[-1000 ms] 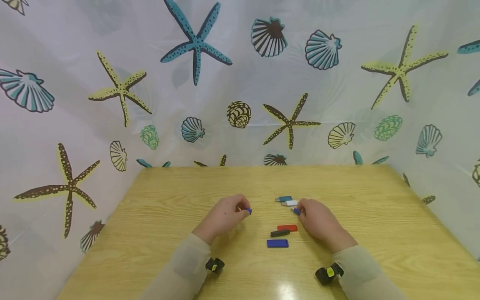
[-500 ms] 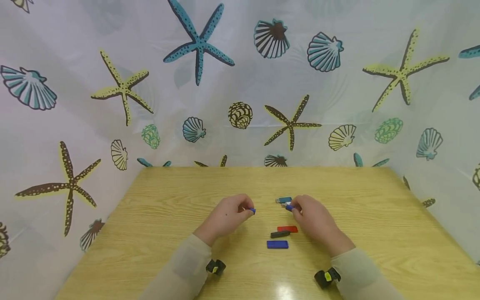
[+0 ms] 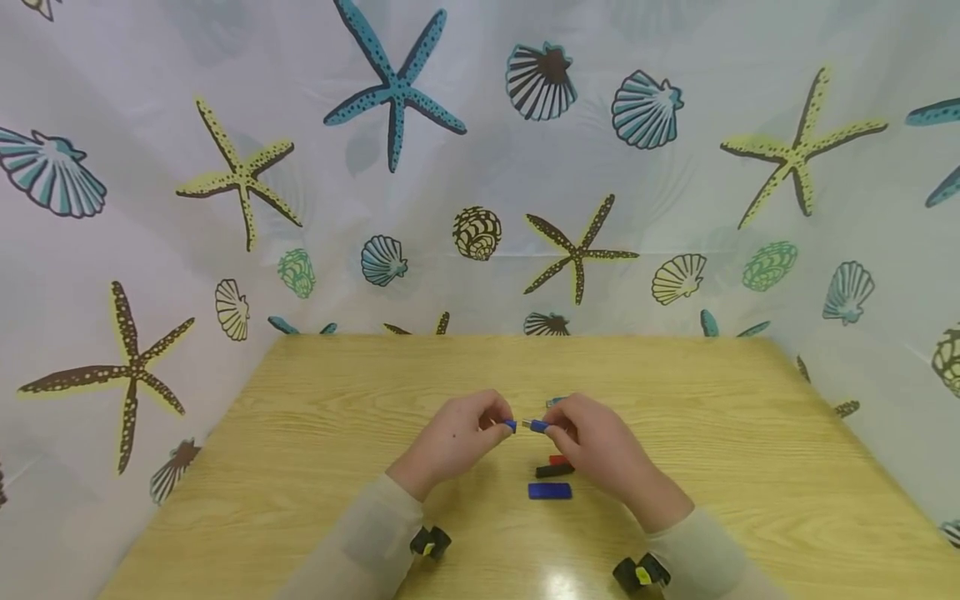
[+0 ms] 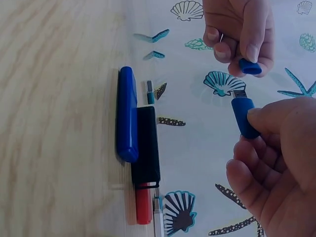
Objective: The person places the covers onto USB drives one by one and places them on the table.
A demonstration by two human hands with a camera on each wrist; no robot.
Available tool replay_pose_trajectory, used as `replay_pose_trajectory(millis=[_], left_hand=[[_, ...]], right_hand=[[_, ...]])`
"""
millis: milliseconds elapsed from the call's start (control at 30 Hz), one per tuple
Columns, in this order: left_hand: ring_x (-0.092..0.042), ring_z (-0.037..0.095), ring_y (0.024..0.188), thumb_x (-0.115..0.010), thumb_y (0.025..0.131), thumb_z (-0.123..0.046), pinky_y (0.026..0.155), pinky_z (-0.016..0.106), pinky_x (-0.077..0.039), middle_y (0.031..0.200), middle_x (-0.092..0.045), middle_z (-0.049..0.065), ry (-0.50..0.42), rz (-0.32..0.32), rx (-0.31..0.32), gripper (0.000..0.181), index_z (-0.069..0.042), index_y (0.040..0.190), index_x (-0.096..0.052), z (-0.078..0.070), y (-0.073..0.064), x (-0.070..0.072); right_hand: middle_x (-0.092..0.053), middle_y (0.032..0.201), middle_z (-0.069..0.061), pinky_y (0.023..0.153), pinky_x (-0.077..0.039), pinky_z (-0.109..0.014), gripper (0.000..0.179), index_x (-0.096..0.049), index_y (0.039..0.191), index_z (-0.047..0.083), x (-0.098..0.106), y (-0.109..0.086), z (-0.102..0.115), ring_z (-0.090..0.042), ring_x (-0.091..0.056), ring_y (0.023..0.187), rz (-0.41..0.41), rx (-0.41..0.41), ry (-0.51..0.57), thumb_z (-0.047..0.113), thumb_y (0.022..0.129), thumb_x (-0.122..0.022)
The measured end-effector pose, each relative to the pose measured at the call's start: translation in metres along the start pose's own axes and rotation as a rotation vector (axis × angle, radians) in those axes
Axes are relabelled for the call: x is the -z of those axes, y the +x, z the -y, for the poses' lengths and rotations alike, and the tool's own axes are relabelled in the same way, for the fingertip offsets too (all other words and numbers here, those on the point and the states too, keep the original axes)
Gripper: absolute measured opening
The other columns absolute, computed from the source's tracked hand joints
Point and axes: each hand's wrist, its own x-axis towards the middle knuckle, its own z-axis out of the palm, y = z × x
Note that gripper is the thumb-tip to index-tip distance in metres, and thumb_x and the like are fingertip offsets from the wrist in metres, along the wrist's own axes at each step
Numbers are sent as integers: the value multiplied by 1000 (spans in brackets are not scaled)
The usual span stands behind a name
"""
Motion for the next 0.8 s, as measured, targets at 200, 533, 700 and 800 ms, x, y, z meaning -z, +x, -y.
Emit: replay_pose_trajectory(millis=[200,533,700,800], left_hand=[[-60,12,85,-68,99,-24,70,35,-50,94,-65,-14,-3,6,-8,5,-26,100,-63,-1,-1,-1],[-61,11,83,-67,100,-25,66,33,-51,93,-65,-14,11,18,8,5,-28,100,-63,-2,-3,-2],[-61,11,82,-67,100,-25,65,32,-51,93,-65,-15,31,8,6,6,-28,100,-63,-1,-4,-2],[-61,11,82,-67,100,-26,65,32,-51,93,-65,-15,34,2,2,4,-27,101,-63,-1,-3,-1]], right_hand=[[-51,84,9,62,-44,-27,6,-66,95,17,-1,-2,3,-8,-47,70,-7,36,12,17,97,-72],[-50,82,10,58,-44,-26,6,-66,96,17,0,-4,6,-8,-46,66,4,56,36,16,96,-72],[-50,82,10,58,-44,-26,7,-66,96,18,1,-5,8,-7,-45,66,-16,73,44,14,96,-72],[-51,82,10,58,-43,-26,6,-66,96,19,2,-5,10,-7,-45,66,-20,81,55,15,96,-72]])
